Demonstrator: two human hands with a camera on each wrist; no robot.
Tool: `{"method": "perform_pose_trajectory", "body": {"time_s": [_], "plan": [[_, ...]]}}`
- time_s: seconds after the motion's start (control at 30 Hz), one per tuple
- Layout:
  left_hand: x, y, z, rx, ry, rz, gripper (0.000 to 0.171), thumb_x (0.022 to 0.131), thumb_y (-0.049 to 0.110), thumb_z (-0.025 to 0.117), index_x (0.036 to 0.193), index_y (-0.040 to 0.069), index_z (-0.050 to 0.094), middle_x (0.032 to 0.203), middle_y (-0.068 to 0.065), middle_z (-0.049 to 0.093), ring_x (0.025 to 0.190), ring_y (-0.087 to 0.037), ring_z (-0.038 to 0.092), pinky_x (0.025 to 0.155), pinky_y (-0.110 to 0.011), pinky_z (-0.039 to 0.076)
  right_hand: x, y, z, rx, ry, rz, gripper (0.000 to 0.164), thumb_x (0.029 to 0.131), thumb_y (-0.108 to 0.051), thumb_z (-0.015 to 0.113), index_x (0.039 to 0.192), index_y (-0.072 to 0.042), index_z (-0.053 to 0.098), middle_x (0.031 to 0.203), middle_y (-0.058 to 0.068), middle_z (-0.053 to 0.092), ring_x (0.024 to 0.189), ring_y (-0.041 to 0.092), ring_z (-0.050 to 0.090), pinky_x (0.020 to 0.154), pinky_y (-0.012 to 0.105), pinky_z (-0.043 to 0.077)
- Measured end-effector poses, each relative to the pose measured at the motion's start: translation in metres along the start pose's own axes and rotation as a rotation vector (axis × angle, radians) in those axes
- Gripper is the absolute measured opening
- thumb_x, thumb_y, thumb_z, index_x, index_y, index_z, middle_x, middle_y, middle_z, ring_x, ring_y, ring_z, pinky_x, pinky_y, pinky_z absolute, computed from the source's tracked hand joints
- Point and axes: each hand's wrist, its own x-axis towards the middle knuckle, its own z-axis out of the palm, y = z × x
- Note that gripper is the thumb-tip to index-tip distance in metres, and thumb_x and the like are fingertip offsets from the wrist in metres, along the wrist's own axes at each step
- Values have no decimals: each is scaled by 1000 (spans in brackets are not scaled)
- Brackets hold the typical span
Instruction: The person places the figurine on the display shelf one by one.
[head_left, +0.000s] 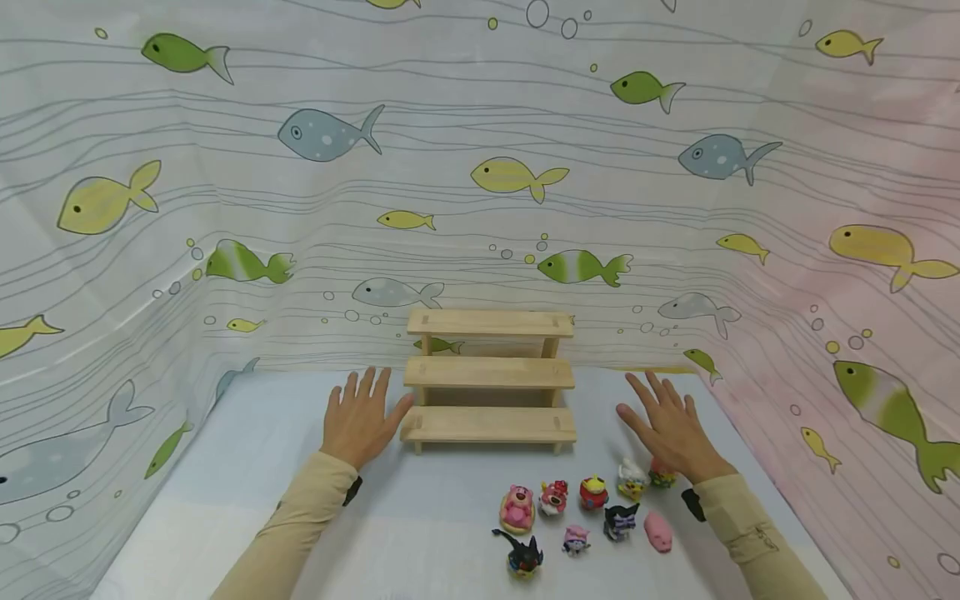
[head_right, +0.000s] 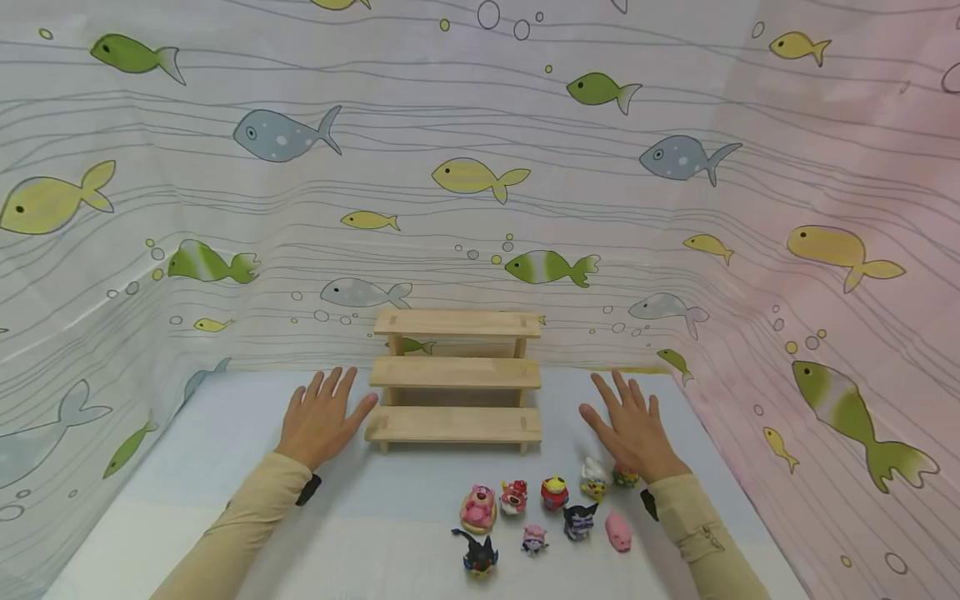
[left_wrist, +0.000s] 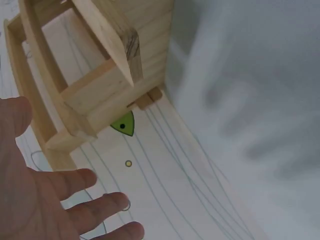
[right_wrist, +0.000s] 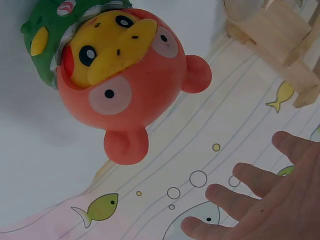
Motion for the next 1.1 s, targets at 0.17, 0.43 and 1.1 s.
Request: {"method": "perform_pose_trajectory", "body": {"time_s": [0.17, 0.43, 1.1], "plan": [[13, -3, -4, -143, 28, 24, 73, 105, 59, 41, 151, 2, 44, 149, -25, 48, 136, -49, 43, 107, -67, 36, -3, 4, 0, 4, 17, -8, 74, 105, -56, 45, 163, -15, 24, 166, 25, 15, 147, 56, 13, 110, 79, 7], [44, -13, -10, -418, -7, 17, 72, 104, 57, 46, 154, 5, 39, 153, -24, 41, 139, -46, 39, 111, -64, 34, -14, 6, -11, 81, 68, -66, 68, 105, -45, 51, 160, -11, 30, 161, 31, 25, 144, 55, 22, 110, 75, 18], [106, -22, -13, -386, 39, 137, 68, 104, 49, 55, 152, 2, 43, 152, -20, 46, 141, -40, 41, 116, -57, 31, -56, 45, -27, 237, 4, -5, 75, 101, -42, 63, 161, -14, 28, 162, 20, 29, 145, 49, 26, 107, 75, 25]]}}
